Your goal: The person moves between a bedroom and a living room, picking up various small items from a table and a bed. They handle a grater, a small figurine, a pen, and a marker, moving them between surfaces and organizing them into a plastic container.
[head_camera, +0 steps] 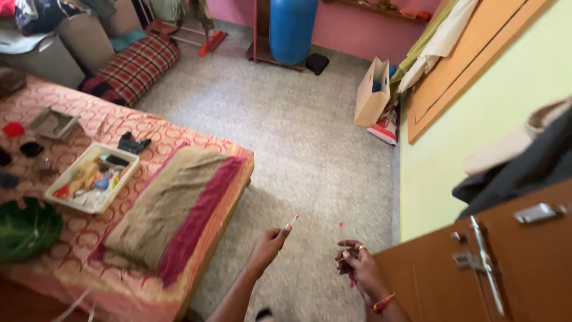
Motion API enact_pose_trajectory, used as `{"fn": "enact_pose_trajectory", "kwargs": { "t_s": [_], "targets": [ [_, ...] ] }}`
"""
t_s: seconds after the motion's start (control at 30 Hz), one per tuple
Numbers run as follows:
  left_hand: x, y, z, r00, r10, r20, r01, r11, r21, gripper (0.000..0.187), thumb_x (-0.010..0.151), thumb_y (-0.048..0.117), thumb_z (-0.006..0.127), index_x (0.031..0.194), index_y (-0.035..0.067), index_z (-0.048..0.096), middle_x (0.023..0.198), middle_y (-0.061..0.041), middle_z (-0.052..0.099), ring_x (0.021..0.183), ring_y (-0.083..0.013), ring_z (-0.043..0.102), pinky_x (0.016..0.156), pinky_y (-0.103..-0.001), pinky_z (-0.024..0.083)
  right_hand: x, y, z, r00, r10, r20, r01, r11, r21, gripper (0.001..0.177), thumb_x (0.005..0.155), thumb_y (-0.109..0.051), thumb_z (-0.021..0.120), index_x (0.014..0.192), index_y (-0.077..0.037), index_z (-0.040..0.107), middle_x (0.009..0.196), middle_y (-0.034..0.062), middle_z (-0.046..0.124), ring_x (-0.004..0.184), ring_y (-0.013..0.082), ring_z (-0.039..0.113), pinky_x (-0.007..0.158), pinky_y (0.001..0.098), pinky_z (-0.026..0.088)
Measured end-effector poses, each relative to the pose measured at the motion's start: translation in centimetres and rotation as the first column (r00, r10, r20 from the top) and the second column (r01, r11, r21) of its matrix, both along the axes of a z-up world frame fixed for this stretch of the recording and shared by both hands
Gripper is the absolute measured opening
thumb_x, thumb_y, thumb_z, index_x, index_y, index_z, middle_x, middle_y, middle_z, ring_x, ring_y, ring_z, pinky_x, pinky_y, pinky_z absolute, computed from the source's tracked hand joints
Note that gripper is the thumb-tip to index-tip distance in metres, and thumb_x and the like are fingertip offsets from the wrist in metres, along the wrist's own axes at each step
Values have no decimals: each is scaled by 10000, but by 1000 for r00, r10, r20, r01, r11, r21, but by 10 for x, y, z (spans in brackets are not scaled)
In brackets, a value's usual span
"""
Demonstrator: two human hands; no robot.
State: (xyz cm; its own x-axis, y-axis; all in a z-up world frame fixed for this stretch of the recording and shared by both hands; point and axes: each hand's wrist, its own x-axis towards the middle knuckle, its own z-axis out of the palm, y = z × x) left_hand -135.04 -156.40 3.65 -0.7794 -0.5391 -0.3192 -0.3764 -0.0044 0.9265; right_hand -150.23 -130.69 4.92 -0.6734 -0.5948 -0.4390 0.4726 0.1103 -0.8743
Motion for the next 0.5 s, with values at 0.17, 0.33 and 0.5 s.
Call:
{"fn": "enact_pose_trajectory", "kwargs": {
  "t_s": [0.17, 0.33, 0.5],
  "targets": [
    [-50, -55, -11, 980, 97, 173, -93, 995, -33, 698, 932, 658, 588, 602, 44, 546, 570, 7, 474, 559, -107, 444, 526, -346, 362, -70, -54, 6, 999, -6, 43, 6, 1000, 6, 253, 1011, -203, 544, 1182, -33, 623, 790, 59, 617, 579, 123, 507, 522, 286, 417],
    [-113, -110, -10, 961, 126, 245, -106, 990, -95, 695, 897, 686, 593, 640, 48, 695, 561, -19, 549, 540, -136, 544, 546, -338, 417, -157, -110, 21, 1000, 8, 17, -9, 1000, 25, 362, 1042, -335, 525, 1119, -11, 668, 656, 24, 501, 483, 88, 374, 449, 270, 339],
    [-180, -161, 6, 981, 112, 159, -113, 994, -2, 455, 960, 498, 598, 834, 109, 797, 590, 6, 498, 536, -116, 488, 514, -317, 392, -259, -182, 50, 978, 207, -41, -200, 971, 135, 394, 1038, -354, 524, 1157, -23, 701, 598, -1, 453, 417, 82, 296, 385, 273, 264]
  ]
}}
